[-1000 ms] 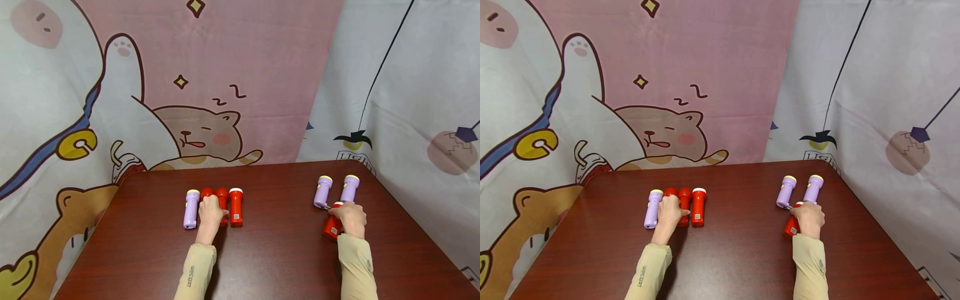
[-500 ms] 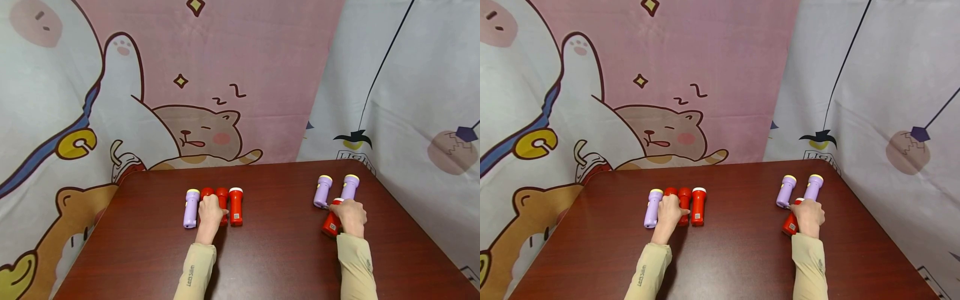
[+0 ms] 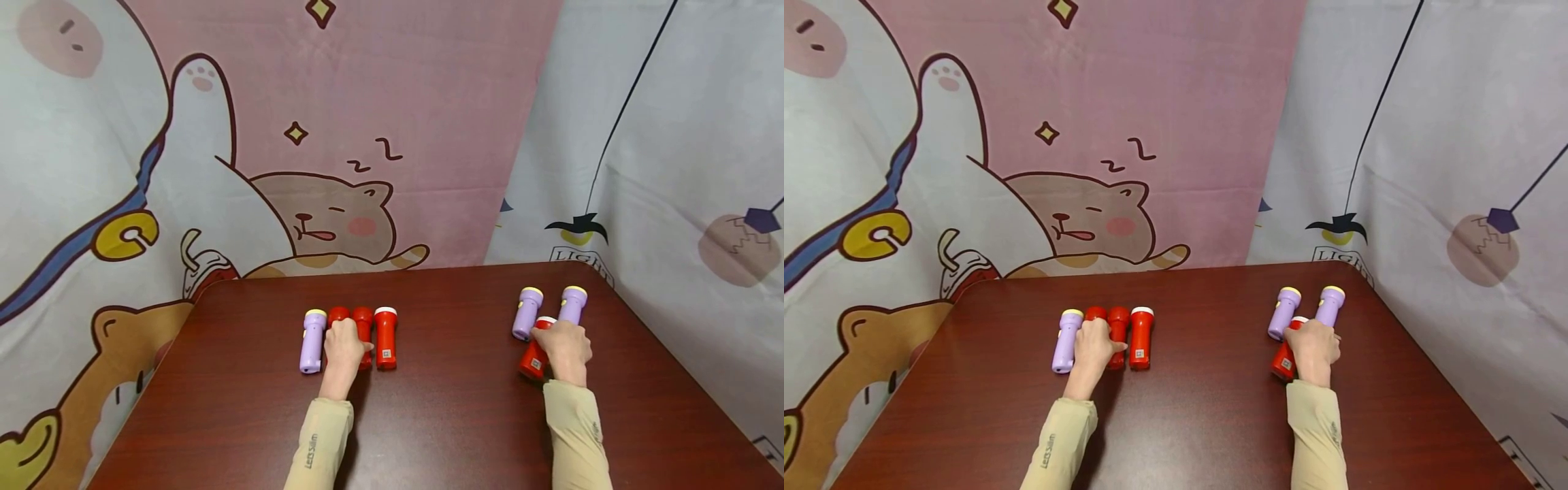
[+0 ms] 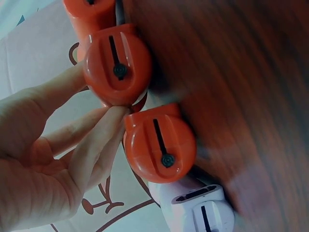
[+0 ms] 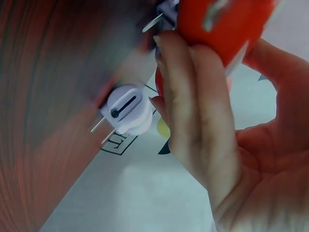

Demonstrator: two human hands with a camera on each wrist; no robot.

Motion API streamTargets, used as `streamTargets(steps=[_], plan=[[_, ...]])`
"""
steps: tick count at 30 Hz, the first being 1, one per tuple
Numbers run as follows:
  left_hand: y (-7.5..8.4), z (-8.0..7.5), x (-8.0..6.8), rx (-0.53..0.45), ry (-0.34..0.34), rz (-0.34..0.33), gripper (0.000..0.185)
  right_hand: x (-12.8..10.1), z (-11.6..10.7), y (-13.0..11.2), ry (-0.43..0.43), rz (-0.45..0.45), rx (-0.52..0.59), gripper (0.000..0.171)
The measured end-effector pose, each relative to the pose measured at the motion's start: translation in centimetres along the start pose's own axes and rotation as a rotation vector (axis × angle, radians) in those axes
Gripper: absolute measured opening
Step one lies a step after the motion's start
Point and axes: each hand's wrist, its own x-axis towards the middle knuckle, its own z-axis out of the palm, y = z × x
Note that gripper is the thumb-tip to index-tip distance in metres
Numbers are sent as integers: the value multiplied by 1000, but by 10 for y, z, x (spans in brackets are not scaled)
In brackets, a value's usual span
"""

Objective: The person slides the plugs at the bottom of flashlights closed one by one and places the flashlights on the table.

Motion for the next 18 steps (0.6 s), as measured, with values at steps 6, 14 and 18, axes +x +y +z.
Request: streamTargets(steps=[6, 14, 18], plan=[[0, -1, -1, -1, 2, 5, 40, 0, 5, -6, 25, -49, -15, 53], [0, -1, -2, -3, -1, 3, 40, -2, 7, -16, 69, -84, -29, 54], [0, -1, -1, -5, -4, -5, 40, -4, 8, -19, 86, -98, -13, 52]])
